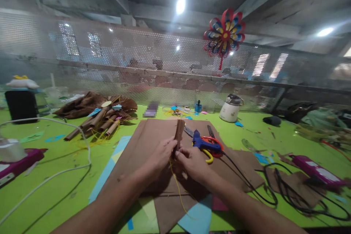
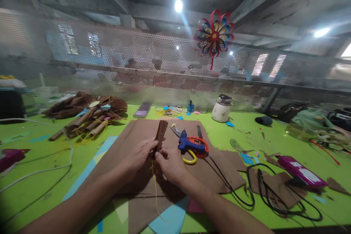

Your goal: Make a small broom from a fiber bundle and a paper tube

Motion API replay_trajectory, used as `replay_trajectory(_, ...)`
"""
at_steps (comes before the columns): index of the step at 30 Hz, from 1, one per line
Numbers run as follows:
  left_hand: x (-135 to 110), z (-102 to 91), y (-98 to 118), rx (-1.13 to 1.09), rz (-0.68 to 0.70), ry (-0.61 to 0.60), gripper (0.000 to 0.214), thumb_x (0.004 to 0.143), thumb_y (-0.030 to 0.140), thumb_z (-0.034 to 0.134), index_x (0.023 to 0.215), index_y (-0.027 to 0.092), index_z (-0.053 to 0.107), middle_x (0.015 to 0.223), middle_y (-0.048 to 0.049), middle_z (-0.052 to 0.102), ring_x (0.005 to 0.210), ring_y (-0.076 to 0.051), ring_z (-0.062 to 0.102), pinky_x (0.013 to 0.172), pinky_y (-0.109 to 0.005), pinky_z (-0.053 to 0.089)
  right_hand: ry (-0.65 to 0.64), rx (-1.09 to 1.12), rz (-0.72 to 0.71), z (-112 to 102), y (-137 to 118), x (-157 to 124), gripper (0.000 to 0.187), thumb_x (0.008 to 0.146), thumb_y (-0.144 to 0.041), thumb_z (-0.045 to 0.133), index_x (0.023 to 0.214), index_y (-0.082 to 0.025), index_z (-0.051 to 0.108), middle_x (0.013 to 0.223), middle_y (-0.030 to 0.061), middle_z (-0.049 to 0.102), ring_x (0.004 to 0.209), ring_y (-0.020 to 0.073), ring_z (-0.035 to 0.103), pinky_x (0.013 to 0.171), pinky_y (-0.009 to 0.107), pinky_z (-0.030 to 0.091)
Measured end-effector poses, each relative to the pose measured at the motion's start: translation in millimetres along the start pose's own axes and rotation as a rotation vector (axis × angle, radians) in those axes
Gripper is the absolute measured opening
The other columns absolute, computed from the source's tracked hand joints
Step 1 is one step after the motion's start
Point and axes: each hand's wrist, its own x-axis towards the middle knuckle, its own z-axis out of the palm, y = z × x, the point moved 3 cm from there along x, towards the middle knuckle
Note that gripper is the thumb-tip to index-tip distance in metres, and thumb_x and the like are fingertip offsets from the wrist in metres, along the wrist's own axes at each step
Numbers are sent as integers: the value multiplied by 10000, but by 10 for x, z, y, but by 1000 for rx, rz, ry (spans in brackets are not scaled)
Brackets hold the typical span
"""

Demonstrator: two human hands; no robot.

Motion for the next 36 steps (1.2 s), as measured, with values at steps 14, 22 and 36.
replay_trajectory(14, 38, 118, -145, -236, -128, -268, 247, 838, 393, 506, 847, 150, 551, 683, -35, 597, 556, -120, 545, 546, -241, 423, 182, 67, -7, -395, 32, 217, 261, 716, -386, 638, 807, -141, 631, 747, 39, 650, 675, 161, 556, 614, 268, 411)
replay_trajectory(22, 32, 141, -160, -209, -96, -275, 234, 840, 384, 532, 883, 154, 531, 615, 8, 566, 492, -105, 529, 518, -238, 427, 149, 314, 43, -352, 22, 195, 259, 690, -396, 685, 747, -158, 601, 665, -6, 623, 567, 115, 531, 542, 243, 394)
replay_trajectory(36, -25, 155, -108, -299, -176, -322, 189, 838, 328, 553, 894, 149, 532, 695, -37, 619, 548, -117, 586, 546, -244, 466, 105, 504, 49, -373, -22, 190, 174, 628, -236, 704, 764, -146, 645, 703, 2, 636, 630, 114, 545, 612, 238, 402)
